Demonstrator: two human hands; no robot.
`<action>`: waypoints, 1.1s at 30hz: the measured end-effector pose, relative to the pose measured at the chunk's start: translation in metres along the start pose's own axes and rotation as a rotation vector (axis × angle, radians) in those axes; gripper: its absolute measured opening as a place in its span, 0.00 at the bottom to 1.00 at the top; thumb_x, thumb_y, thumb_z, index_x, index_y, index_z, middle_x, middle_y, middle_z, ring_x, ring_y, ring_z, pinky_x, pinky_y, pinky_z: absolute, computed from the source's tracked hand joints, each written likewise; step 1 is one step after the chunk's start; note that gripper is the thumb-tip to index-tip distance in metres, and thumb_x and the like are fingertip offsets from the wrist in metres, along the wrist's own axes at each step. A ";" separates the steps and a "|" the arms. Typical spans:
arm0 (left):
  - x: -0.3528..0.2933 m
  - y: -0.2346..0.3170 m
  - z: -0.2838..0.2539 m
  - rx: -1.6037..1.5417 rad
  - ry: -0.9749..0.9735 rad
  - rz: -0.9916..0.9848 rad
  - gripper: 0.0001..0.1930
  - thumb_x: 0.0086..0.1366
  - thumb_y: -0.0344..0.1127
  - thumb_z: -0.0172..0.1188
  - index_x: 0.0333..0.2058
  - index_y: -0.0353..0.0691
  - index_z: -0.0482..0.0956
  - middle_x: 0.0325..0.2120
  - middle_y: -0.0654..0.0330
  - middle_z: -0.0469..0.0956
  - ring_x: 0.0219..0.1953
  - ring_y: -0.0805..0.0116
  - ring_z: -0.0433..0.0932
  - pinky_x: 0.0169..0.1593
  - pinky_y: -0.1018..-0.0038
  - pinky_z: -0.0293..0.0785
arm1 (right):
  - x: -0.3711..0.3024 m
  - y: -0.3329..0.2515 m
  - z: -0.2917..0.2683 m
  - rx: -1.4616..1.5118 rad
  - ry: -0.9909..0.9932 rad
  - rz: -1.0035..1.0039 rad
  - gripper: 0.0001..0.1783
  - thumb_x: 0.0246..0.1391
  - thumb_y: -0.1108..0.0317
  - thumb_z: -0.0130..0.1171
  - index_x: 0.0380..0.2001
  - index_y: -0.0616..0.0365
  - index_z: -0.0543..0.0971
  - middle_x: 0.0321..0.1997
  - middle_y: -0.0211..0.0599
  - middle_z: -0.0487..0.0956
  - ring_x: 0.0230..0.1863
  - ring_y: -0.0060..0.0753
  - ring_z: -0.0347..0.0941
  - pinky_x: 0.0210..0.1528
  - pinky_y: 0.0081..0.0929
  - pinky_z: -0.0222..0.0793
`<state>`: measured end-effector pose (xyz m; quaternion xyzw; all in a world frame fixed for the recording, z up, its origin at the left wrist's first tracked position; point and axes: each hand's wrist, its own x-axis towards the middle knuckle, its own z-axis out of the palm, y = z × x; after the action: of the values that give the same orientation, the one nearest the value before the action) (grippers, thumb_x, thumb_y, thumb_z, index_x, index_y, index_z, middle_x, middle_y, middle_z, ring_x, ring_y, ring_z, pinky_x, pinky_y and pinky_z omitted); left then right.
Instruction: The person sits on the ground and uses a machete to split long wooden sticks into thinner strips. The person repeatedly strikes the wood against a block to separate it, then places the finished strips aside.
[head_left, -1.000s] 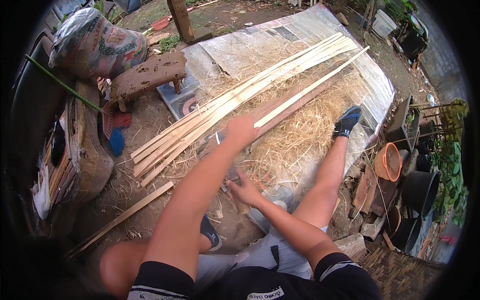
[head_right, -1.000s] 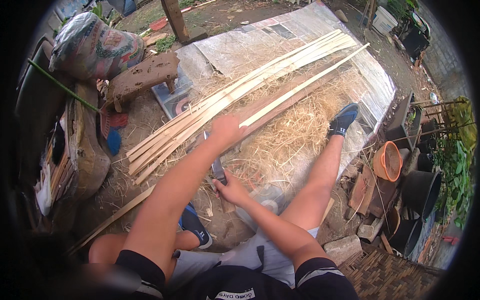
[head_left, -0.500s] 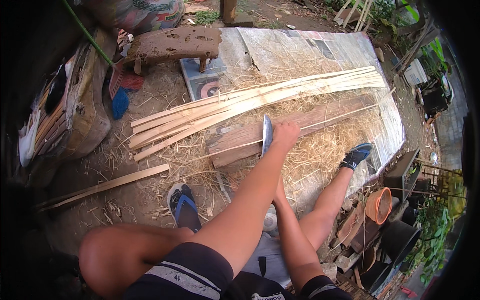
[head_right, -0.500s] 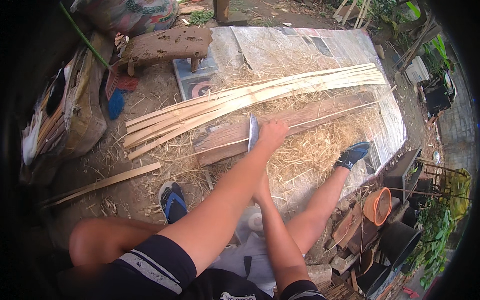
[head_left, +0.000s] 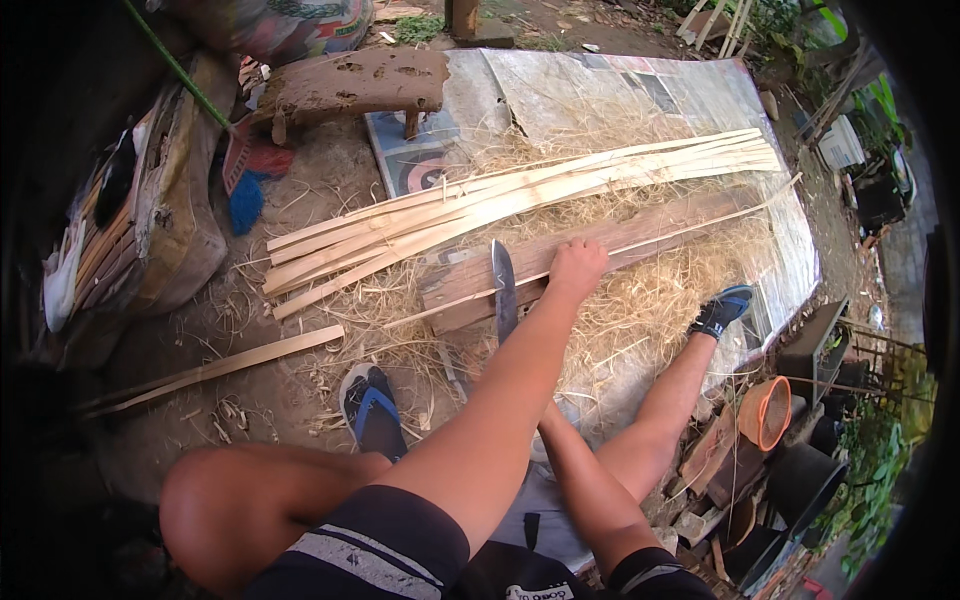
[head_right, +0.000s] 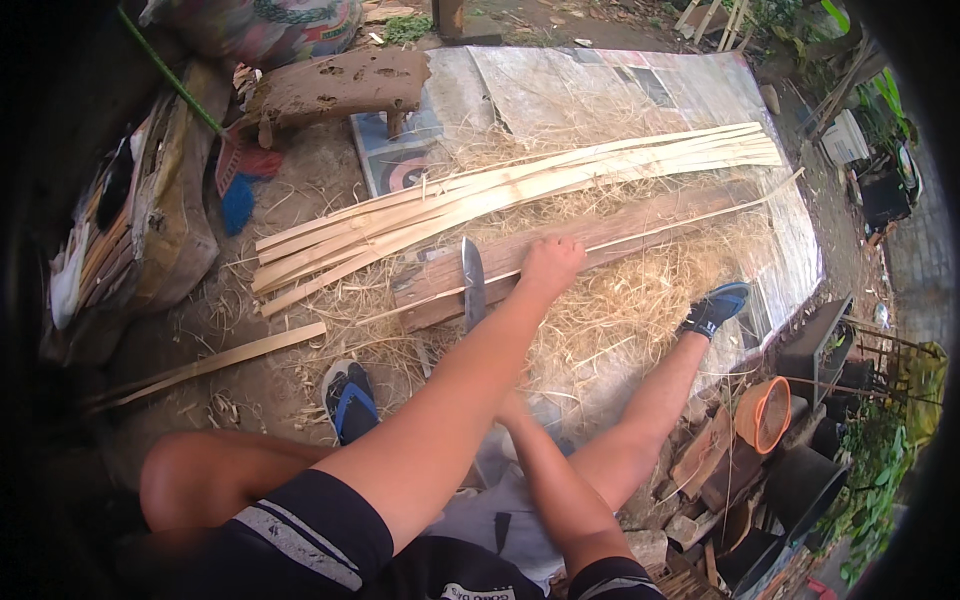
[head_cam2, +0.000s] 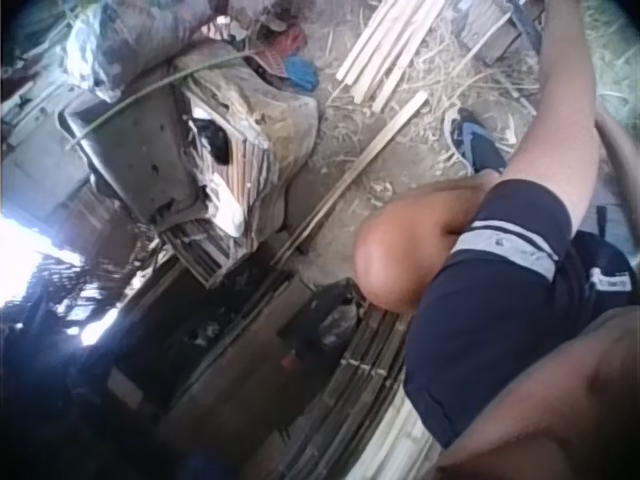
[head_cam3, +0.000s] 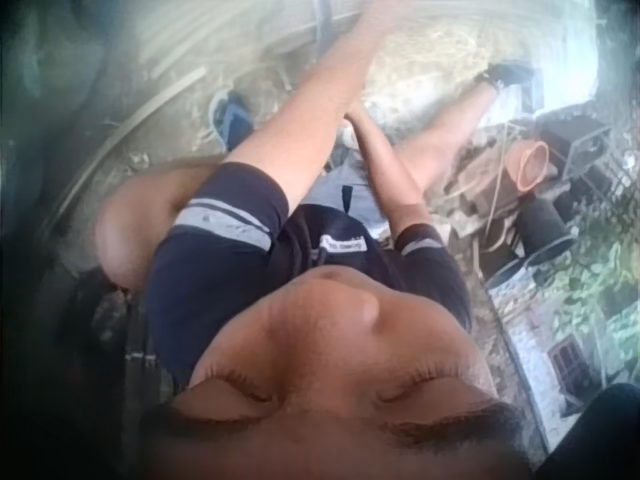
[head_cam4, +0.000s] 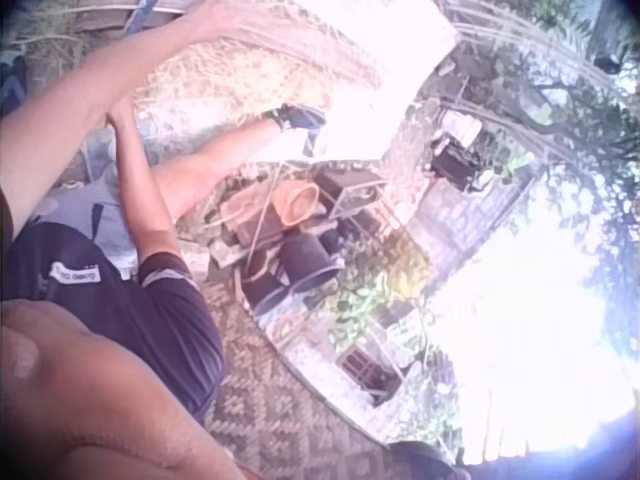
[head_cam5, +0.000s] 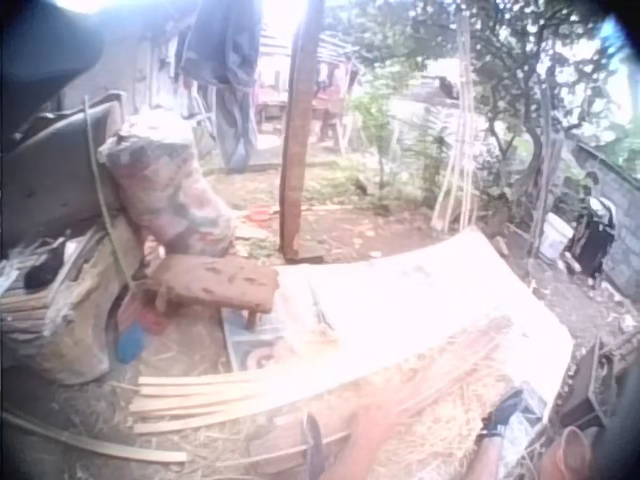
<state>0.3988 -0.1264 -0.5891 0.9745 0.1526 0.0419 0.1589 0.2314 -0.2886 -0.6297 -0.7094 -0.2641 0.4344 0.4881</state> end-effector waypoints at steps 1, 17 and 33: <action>-0.003 -0.004 0.004 0.003 0.002 -0.003 0.10 0.66 0.34 0.58 0.45 0.43 0.80 0.45 0.57 0.80 0.50 0.56 0.79 0.46 0.57 0.79 | 0.005 -0.049 -0.011 -0.257 -0.079 0.053 0.28 0.61 0.62 0.65 0.61 0.64 0.74 0.59 0.39 0.78 0.59 0.32 0.74 0.60 0.38 0.70; 0.015 -0.005 -0.030 -0.244 -0.160 -0.122 0.15 0.74 0.42 0.51 0.42 0.40 0.83 0.41 0.53 0.85 0.44 0.58 0.85 0.45 0.58 0.83 | -0.005 -0.036 0.041 -0.178 -0.159 -0.212 0.22 0.68 0.54 0.58 0.53 0.62 0.75 0.39 0.35 0.78 0.40 0.29 0.75 0.43 0.30 0.73; 0.013 -0.012 -0.031 -0.194 -0.188 -0.123 0.24 0.78 0.50 0.44 0.41 0.40 0.85 0.39 0.54 0.87 0.44 0.54 0.85 0.47 0.59 0.82 | 0.003 -0.088 0.045 0.051 -0.091 0.221 0.13 0.72 0.60 0.54 0.46 0.60 0.77 0.39 0.30 0.75 0.39 0.26 0.70 0.44 0.30 0.69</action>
<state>0.4032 -0.1021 -0.5632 0.9430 0.1919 -0.0448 0.2682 0.1981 -0.2316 -0.5567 -0.7011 -0.1950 0.5239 0.4427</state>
